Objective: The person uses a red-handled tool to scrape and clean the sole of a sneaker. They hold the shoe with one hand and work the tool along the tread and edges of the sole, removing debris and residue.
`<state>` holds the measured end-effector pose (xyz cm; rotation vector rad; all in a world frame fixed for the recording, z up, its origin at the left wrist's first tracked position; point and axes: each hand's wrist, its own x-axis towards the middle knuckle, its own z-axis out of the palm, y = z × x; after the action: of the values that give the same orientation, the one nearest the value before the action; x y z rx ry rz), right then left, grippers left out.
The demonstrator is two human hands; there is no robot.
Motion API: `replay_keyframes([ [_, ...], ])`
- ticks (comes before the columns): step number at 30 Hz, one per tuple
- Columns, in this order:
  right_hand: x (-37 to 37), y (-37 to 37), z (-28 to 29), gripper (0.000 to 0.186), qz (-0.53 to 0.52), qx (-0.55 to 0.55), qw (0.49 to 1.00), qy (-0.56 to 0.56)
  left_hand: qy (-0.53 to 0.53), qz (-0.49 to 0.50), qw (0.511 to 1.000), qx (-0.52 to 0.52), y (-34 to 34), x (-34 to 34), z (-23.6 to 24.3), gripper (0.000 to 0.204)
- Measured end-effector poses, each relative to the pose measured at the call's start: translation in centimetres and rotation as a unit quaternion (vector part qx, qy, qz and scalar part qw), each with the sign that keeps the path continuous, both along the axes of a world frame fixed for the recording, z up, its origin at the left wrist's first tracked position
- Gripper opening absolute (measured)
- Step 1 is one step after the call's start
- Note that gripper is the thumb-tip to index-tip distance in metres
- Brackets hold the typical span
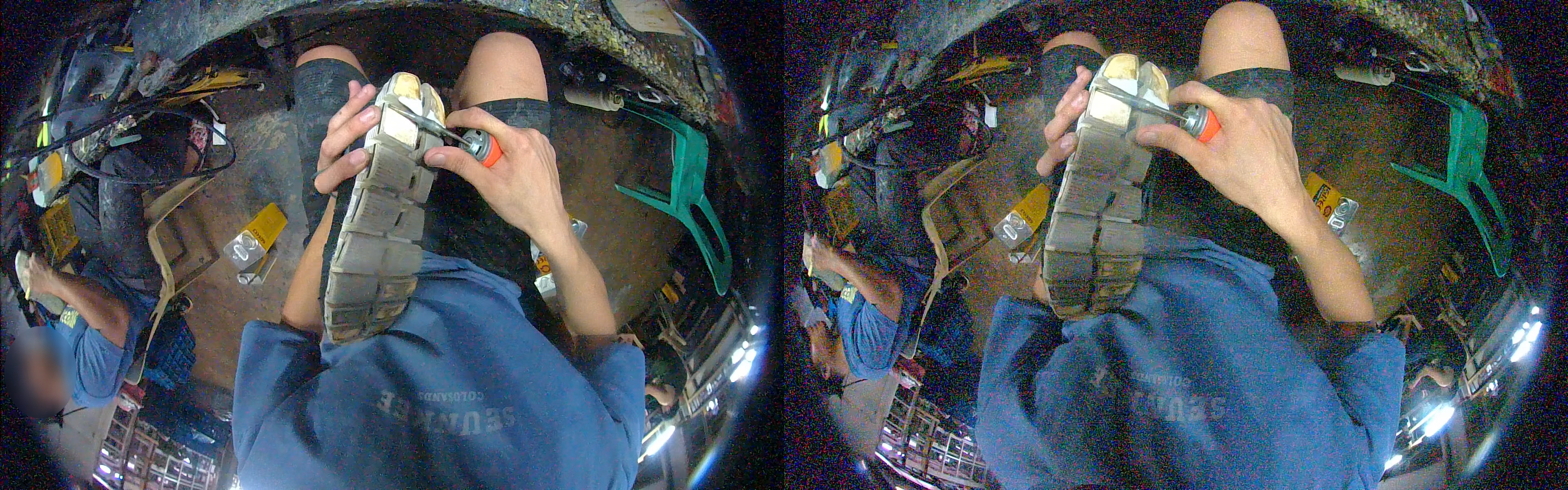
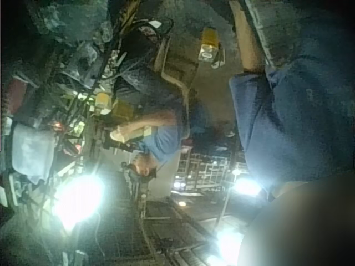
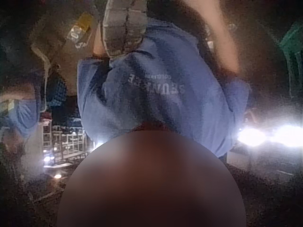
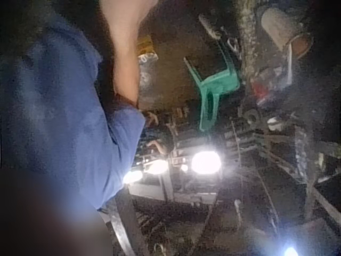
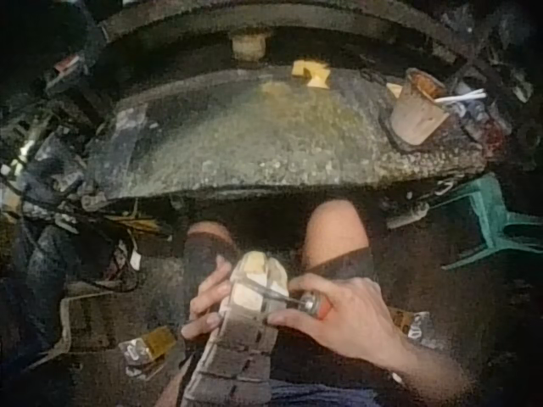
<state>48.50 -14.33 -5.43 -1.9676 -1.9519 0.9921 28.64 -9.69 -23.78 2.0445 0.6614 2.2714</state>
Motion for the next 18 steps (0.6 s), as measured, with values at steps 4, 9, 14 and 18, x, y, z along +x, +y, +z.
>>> replay_keyframes([
  [4, 0.0, 0.0, 0.2, 0.047, 0.000, -0.005, 1.000, -0.005, 0.001, 0.015, 1.000, 0.011, 0.1, 0.1, -0.1, 0.083],
  [9, 0.1, 0.0, -0.3, 0.057, -0.010, 0.001, 1.000, 0.011, 0.005, 0.021, 1.000, 0.002, 0.2, 0.2, 0.2, 0.086],
  [14, 0.0, 0.1, -0.4, 0.055, -0.008, 0.011, 1.000, 0.005, -0.007, 0.013, 1.000, -0.008, 0.1, 0.5, 0.6, 0.083],
  [18, 0.3, 0.1, -0.3, 0.053, -0.034, -0.012, 0.999, 0.040, -0.041, -0.041, 0.997, -0.048, -0.6, 1.3, 1.2, 0.079],
])
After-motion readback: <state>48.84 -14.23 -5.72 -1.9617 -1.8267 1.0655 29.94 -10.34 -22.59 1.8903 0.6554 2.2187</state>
